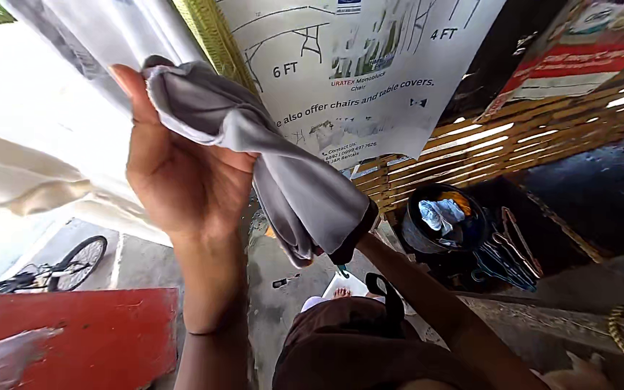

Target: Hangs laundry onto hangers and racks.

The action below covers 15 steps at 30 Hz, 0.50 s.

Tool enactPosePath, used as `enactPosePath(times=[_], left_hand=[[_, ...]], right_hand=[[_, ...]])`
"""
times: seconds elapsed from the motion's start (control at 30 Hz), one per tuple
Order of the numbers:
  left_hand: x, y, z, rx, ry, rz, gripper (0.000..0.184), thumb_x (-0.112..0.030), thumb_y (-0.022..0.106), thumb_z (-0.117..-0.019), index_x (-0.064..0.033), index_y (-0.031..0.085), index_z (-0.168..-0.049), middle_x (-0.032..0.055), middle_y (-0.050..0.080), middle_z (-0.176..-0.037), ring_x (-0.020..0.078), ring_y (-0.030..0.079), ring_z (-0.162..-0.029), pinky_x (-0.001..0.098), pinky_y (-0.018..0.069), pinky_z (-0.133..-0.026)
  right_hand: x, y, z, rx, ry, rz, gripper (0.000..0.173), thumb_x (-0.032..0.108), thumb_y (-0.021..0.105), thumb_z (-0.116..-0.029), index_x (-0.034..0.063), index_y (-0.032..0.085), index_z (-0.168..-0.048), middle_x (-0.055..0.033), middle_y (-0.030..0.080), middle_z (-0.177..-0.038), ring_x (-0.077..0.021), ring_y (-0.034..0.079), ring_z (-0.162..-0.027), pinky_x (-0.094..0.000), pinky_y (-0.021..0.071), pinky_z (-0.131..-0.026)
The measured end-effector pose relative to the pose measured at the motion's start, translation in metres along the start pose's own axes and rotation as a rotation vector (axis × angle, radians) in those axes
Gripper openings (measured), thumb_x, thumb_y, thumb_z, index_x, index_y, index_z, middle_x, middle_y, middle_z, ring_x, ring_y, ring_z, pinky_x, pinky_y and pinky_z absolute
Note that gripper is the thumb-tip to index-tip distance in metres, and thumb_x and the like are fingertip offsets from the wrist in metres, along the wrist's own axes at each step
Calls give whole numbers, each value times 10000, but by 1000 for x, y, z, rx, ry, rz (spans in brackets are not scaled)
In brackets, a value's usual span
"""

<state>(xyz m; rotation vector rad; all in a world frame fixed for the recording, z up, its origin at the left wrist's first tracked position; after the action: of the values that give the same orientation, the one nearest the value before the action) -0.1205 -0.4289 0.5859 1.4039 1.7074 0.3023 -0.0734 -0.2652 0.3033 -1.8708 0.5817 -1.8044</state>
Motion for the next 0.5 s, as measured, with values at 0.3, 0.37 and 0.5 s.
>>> enactPosePath(times=[0.3, 0.37, 0.5], left_hand=[[-85, -84, 36, -348, 52, -378, 481, -342, 186, -1123, -156, 627, -1077, -8, 718, -1001, 93, 697, -977, 311, 590, -892], [-84, -105, 48, -416, -15, -509, 483, -358, 184, -1124, -187, 634, -1084, -44, 727, -991, 57, 696, -970, 290, 588, -890], [-63, -145, 53, -503, -71, -687, 361, -301, 218, -1126, -171, 555, -1121, -77, 697, -956, 36, 680, -937, 281, 577, -883]], right_hand=[[4, -149, 36, -319, 11, 128, 232, 77, 714, -938, -62, 719, -1124, -327, 610, -1188, -433, 640, -1023, -583, 532, -901], [4, -180, 52, -413, -93, 202, 188, 22, 670, -920, -83, 739, -1060, -299, 611, -1030, -382, 621, -894, -546, 529, -809], [21, -215, 75, -501, -212, 234, 259, 128, 572, -962, -70, 737, -968, -165, 588, -929, -205, 566, -851, -368, 497, -783]])
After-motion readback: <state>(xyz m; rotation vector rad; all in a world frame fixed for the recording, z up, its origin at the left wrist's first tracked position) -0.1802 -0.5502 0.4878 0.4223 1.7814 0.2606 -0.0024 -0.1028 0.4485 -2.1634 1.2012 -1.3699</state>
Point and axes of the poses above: each hand's wrist, its own z-axis away from the middle knuckle, its own y-axis out of the palm, x = y × z, the point moved 3 cm from there along -z, towards the middle knuckle
